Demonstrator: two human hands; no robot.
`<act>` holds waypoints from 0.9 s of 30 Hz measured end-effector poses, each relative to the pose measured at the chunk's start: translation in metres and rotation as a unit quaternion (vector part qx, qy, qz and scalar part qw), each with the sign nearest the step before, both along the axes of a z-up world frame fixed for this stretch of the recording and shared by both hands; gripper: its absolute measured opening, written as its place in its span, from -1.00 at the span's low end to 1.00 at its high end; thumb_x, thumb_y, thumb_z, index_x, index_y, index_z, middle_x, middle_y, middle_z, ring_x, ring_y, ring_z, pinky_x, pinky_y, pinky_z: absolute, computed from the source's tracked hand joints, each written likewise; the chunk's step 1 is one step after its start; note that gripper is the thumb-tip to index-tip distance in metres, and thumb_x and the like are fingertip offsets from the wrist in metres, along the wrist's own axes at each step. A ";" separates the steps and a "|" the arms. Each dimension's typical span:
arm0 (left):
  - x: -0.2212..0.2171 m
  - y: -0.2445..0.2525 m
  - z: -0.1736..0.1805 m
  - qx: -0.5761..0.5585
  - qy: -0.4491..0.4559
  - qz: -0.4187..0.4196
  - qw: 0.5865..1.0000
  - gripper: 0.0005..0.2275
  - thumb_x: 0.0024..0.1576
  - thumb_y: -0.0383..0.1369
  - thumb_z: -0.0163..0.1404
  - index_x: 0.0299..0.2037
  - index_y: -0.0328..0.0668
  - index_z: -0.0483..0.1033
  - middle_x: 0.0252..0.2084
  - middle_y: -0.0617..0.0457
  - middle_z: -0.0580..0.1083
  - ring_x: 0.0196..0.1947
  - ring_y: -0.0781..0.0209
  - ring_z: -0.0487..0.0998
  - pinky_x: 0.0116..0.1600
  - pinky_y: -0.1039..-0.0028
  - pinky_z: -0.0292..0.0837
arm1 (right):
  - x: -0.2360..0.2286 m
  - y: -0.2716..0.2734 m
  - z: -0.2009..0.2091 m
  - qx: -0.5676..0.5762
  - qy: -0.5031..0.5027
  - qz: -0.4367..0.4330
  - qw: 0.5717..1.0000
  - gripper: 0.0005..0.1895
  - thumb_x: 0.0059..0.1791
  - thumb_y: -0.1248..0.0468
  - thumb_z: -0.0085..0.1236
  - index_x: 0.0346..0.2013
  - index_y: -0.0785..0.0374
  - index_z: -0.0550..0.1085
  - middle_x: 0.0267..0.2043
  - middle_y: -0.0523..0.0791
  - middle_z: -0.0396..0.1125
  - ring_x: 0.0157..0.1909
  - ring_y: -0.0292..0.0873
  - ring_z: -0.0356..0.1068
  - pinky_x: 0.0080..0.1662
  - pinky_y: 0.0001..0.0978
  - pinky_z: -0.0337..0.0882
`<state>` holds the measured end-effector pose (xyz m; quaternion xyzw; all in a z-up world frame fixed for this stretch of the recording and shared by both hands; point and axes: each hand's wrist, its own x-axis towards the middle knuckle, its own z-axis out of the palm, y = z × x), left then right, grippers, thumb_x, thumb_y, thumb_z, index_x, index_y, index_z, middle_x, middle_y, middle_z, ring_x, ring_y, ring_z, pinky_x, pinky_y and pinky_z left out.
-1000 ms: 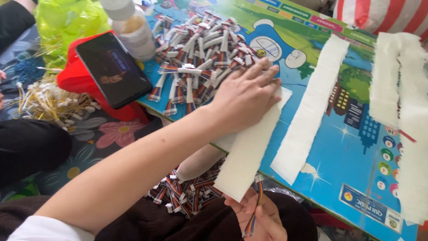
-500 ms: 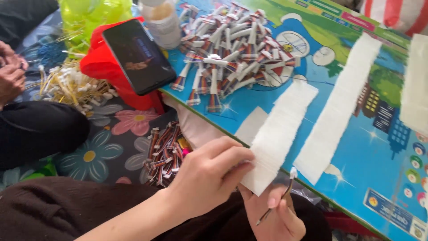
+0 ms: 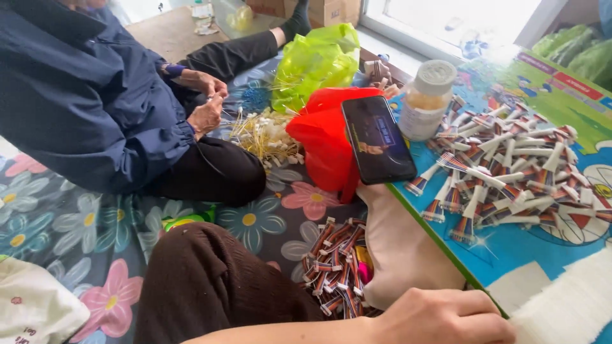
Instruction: The person is manually wrapping small wire harnesses with white adhesive tape for organization or protection.
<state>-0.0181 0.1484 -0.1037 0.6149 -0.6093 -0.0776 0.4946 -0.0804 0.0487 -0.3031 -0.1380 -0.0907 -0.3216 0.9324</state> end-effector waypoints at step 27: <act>-0.007 -0.029 0.024 0.013 -0.055 0.049 0.997 -0.93 0.02 -0.53 -0.01 -0.34 -0.28 0.36 -0.36 0.01 0.37 -0.48 0.20 0.39 -0.41 0.49 0.32 | -0.100 0.009 0.147 -0.173 0.242 -0.117 0.948 -0.80 -0.07 0.28 -0.08 -0.51 0.32 0.42 0.16 0.14 0.13 0.38 0.16 -0.15 0.34 0.14 -0.26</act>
